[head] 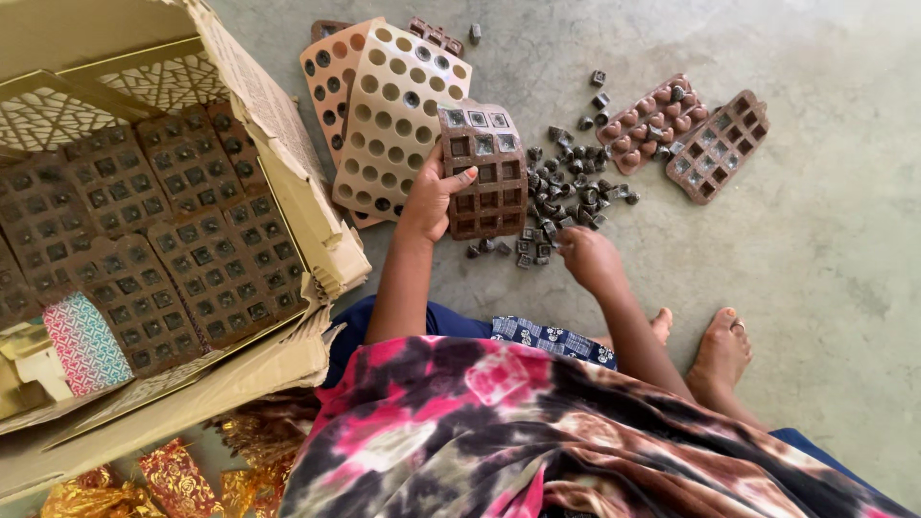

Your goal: The person sits on the floor and places small, dark, square-shaped objects into the cavities of brown plastic molds. They pick up the objects from a pile on the floor and insert them one by one into the mold slots. The person handles multiple molds, filling them with the small objects and occasionally placing filled molds into a cardboard box.

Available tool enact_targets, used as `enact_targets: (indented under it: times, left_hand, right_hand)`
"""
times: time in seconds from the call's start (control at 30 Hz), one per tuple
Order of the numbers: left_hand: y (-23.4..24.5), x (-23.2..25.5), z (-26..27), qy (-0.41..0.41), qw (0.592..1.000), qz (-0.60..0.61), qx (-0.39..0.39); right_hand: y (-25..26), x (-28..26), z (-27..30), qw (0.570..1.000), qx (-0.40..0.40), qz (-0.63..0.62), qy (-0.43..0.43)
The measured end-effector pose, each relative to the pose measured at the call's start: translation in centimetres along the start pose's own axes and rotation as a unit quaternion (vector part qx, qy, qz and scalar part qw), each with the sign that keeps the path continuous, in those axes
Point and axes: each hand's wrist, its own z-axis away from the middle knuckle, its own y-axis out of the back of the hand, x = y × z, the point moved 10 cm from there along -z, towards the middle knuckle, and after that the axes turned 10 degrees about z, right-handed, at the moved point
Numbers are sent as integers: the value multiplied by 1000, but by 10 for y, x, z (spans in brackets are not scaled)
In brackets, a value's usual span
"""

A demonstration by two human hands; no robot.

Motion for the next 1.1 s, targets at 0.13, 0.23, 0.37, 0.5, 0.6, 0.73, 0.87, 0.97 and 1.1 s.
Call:
enact_targets:
  times: [0.13,0.23,0.37,0.5,0.6,0.73,0.87,0.97,1.1]
  left_hand:
    - [-1,-1,0,8,1000,-3,4]
    - [0,-1,0,9,1000,-9,9]
    - [-1,-1,0,4,1000,-4,-1]
    - [2,-5,0,21,999,-14,22]
    - [-2,-9,1,41,999,-11,28]
    - [-11,-10,4,41,999,-11,-9]
    - [-19,-11,6,44,998,-16,-43]
    - [-26,-17,7,67,996,-14,-58]
    - [-39,-25,15,96,991,0,-94]
  right_hand:
    - [-29,-10,2,999,34,13,22]
    - [-28,-24,7,997,58,41,-7]
    - [-21,-21,7,994,54,75,-59]
    - [-47,-11,-4,991,-24,97,-92]
    - [-48,-13,-9,993,-6,82,-85]
    - [6,-26,-1,992,100,-13,-70]
    - [88,-41,12,947,210,-241,-30]
    - [146,-69,31,882,327,-332,68]
    - [169,-120,26,886,334,-282,151]
